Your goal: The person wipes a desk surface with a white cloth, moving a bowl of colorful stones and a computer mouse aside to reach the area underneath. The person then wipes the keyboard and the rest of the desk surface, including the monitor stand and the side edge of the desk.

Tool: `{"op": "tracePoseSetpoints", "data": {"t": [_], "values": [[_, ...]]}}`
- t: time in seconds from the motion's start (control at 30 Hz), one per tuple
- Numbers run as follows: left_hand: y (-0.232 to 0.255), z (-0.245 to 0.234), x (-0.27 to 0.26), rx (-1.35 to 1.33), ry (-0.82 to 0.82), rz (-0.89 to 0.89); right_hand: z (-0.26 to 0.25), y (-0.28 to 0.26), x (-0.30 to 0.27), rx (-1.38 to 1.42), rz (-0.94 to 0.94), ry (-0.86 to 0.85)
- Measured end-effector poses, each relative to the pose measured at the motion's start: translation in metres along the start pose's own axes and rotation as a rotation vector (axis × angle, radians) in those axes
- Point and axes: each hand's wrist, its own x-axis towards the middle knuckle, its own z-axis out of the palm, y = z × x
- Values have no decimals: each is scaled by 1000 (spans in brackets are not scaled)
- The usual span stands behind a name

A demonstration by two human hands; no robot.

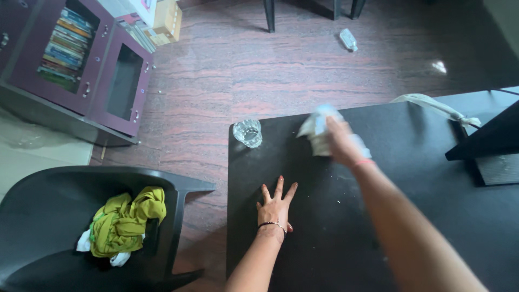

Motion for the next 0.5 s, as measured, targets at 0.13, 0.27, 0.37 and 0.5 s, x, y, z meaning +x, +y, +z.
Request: {"op": "tracePoseSetpoints", "data": {"t": [0.13,0.27,0.37,0.5], "values": [[-1,2,1,7,19,14,-94,63,-47,-365,244,123],[0,2,1,1,20,13,-107,79,-67,-560,522,224],[-1,0,2,-15,5,8,-69,48,-47,-748,462,185],[-1,1,-2,-5,44,17,9,-26,-6,-558,155,-193]]}}
